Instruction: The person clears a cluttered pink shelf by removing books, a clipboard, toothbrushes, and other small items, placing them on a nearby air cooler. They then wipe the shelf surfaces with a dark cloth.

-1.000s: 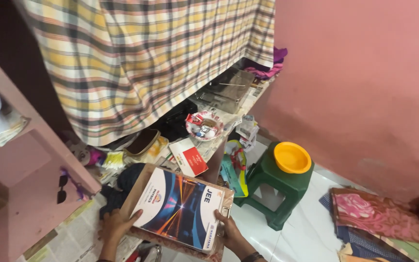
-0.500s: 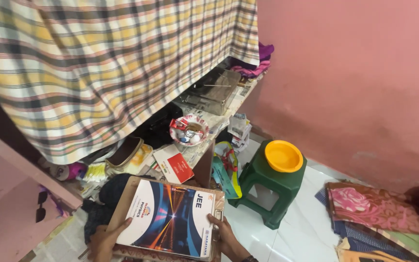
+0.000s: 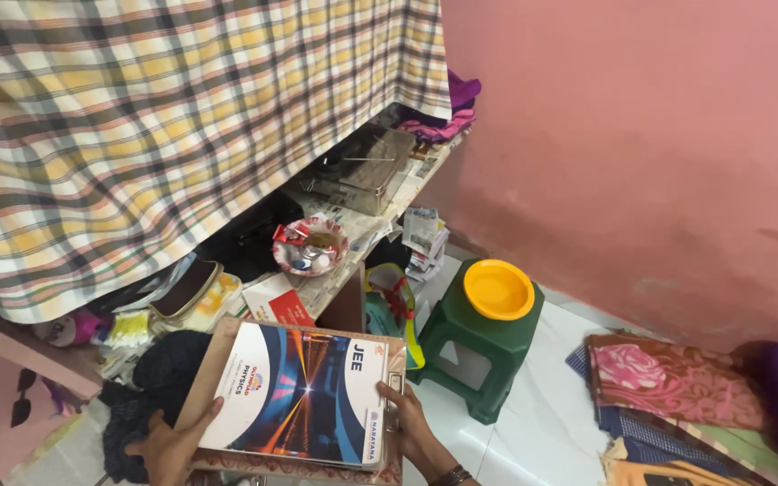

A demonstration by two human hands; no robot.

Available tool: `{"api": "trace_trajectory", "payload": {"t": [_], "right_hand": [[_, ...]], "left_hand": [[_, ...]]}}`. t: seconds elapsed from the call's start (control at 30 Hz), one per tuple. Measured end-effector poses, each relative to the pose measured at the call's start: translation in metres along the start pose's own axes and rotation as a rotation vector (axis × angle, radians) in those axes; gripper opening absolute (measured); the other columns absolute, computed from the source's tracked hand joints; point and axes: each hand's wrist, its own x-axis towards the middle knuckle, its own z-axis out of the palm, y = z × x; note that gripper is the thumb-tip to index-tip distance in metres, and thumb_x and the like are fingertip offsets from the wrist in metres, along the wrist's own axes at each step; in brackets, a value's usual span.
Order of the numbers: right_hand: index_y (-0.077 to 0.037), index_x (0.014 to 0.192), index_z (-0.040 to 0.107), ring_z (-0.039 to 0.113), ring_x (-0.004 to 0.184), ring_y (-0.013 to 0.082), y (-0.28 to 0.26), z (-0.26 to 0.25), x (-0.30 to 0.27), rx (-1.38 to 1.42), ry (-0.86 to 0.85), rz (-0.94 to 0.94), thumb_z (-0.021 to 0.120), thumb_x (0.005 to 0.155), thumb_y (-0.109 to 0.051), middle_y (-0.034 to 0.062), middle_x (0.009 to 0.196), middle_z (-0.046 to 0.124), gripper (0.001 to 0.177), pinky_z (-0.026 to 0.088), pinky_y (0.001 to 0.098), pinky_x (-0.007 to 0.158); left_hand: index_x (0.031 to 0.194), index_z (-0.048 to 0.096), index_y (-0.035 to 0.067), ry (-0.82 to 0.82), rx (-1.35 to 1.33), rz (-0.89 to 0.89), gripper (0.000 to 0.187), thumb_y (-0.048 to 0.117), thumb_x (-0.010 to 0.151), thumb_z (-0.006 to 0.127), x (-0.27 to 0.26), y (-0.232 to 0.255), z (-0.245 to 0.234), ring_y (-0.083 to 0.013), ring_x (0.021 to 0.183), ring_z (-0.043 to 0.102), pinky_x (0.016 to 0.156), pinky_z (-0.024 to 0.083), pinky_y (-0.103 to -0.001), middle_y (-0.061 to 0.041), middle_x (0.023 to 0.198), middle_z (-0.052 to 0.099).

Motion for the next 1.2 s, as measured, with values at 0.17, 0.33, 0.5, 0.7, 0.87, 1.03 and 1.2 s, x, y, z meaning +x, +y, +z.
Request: {"api": "trace_trajectory", "payload": {"t": [0.17,0.33,0.5,0.7,0.87,1.03,1.2], "right_hand": [[-0.008,0.135,0.053,0.074,0.098,0.0292,-0.034,-0.02,0.004,0.023,-0.045,-0.021,0.071,0.087,-0.017,0.0153,0.116,0.07,0.052,0.066,0.0463,0.082],[-0.003,0.13,0.056,0.075,0.095,0.0303,-0.099,-0.037,-0.004,0.04,-0.118,-0.125,0.072,0.086,-0.016,0.0165,0.113,0.073,0.049,0.066,0.0457,0.081],[-0.003,0.133,0.056,0.076,0.089,0.0304,-0.181,-0.045,-0.01,-0.07,-0.036,-0.154,0.073,0.085,-0.017,0.0167,0.111,0.074,0.053,0.066,0.0449,0.077],[0.0,0.127,0.062,0.074,0.084,0.0312,-0.255,-0.069,0.036,-0.171,0.02,-0.167,0.072,0.086,-0.021,0.0191,0.108,0.074,0.048,0.064,0.0459,0.074],[-0.001,0.125,0.063,0.073,0.087,0.0326,-0.292,-0.081,0.089,-0.123,0.098,-0.19,0.072,0.087,-0.022,0.0199,0.107,0.074,0.045,0.062,0.0479,0.077],[-0.002,0.126,0.064,0.071,0.088,0.0309,-0.336,-0.074,0.138,-0.104,0.149,-0.255,0.075,0.084,-0.018,0.0168,0.105,0.074,0.046,0.061,0.0482,0.077],[0.002,0.125,0.063,0.069,0.083,0.0308,-0.361,-0.085,0.182,-0.107,0.229,-0.259,0.071,0.089,-0.024,0.0192,0.102,0.073,0.045,0.058,0.0492,0.072]], "left_hand": [[0.106,0.081,-0.006,-0.21,-0.126,0.053,0.065,0.048,0.07,0.089,-0.034,0.069,-0.018,-0.0302,0.079,0.077,0.076,0.059,-0.041,-0.021,0.084,0.079],[0.104,0.079,-0.007,-0.339,-0.347,0.04,0.056,0.037,0.073,0.088,-0.026,0.094,0.023,-0.0287,0.069,0.075,0.06,0.057,-0.039,-0.021,0.085,0.079],[0.101,0.079,-0.01,-0.425,-0.385,0.12,0.051,0.034,0.076,0.089,-0.008,0.117,0.079,-0.0227,0.067,0.069,0.058,0.053,-0.034,-0.018,0.085,0.076],[0.101,0.077,-0.005,-0.551,-0.57,0.119,0.04,0.026,0.078,0.086,-0.003,0.171,0.13,-0.0221,0.06,0.066,0.055,0.052,-0.035,-0.014,0.077,0.073],[0.105,0.076,-0.006,-0.595,-0.662,0.181,0.042,0.026,0.079,0.086,0.03,0.22,0.179,-0.0195,0.068,0.064,0.058,0.05,-0.033,-0.011,0.084,0.073],[0.11,0.072,-0.003,-0.626,-0.75,0.221,0.048,0.025,0.075,0.089,0.064,0.286,0.204,-0.0155,0.077,0.072,0.065,0.057,-0.03,-0.009,0.093,0.077],[0.109,0.07,0.002,-0.768,-0.676,0.08,0.047,0.024,0.071,0.087,0.086,0.369,0.206,-0.0166,0.07,0.069,0.054,0.058,-0.035,-0.007,0.089,0.072]]}}
